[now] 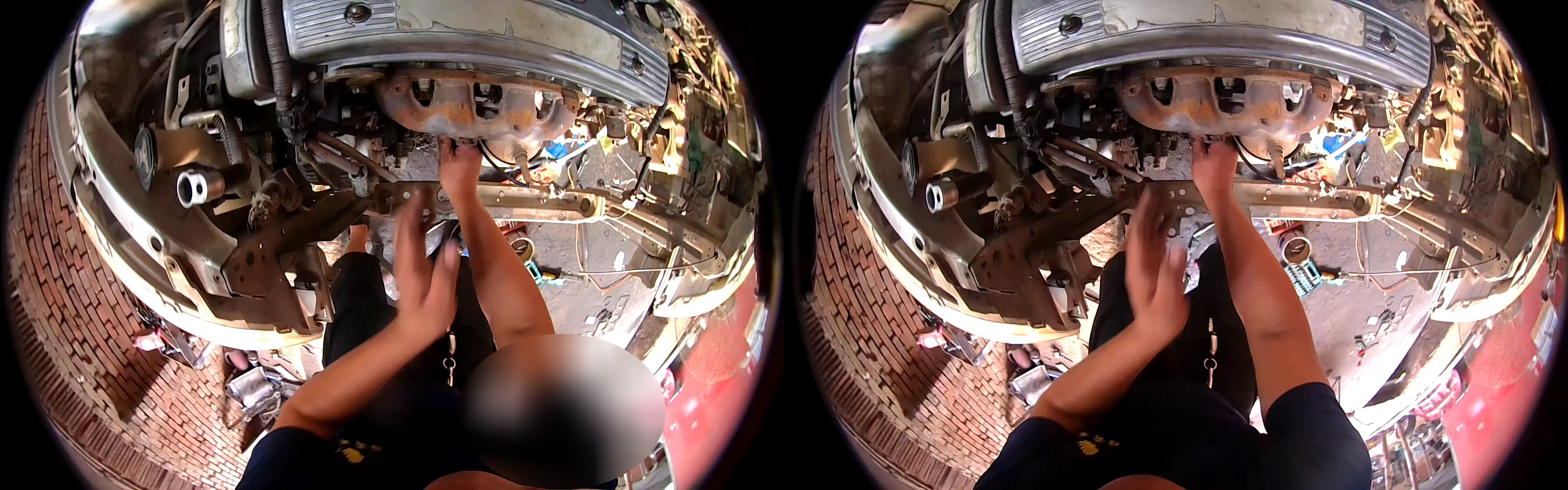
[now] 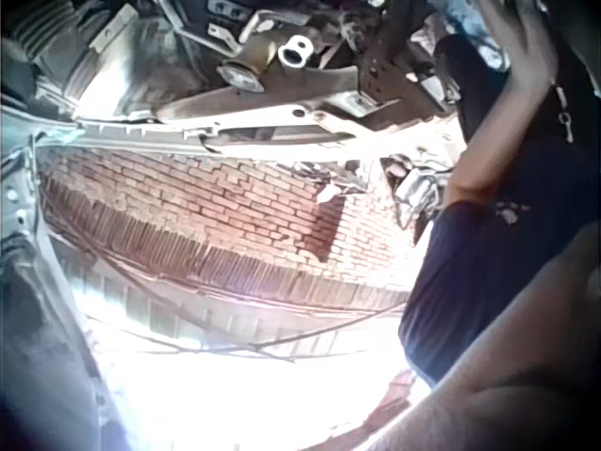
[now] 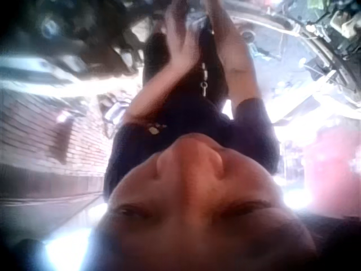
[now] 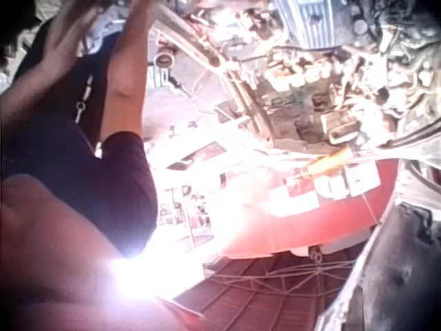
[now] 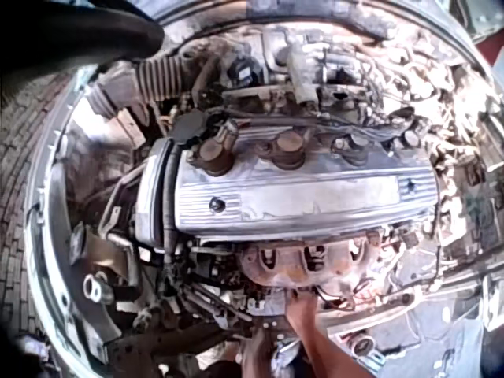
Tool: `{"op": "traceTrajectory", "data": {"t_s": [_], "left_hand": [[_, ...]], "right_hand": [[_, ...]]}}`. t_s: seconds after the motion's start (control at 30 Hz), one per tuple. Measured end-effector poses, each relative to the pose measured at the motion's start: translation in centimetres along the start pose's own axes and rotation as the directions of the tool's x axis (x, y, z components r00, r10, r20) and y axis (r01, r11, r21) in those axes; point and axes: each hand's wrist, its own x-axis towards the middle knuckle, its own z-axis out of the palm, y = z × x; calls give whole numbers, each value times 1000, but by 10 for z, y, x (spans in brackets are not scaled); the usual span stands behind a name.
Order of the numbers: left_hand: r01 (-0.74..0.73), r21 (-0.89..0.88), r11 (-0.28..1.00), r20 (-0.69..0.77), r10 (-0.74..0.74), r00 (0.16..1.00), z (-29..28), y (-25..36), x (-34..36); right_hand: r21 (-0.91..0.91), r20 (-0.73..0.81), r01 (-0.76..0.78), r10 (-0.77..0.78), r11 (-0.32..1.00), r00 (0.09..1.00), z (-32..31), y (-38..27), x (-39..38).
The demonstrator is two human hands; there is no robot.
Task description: The person works on a car engine compartment, using a hand tool and their hands to loosen and detach components around the exhaust manifold.
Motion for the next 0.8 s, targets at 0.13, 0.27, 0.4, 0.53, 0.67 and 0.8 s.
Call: {"op": "traceTrajectory", "data": {"t_s": [0.13,0.27,0.4,0.53,0.67,0.8], "left_hand": [[34,-157,987,-350,-88,933,71,-64,89],[-73,-556,828,-478,-247,843,94,-50,140],[-173,-728,664,-502,-344,793,75,-65,156],[-176,-809,561,-454,-407,793,86,-56,162],[-146,-749,647,-472,-366,802,74,-63,161],[-222,-666,713,-504,-210,838,78,-69,168]], "right_hand": [[195,76,-110,96,975,992,13,-6,1],[517,101,-129,90,846,991,18,28,3],[497,145,-163,103,852,984,30,27,-8],[257,210,-151,97,954,973,32,55,-10],[303,247,-176,101,936,964,27,39,-8],[300,257,-188,111,935,960,19,42,-2]]}}
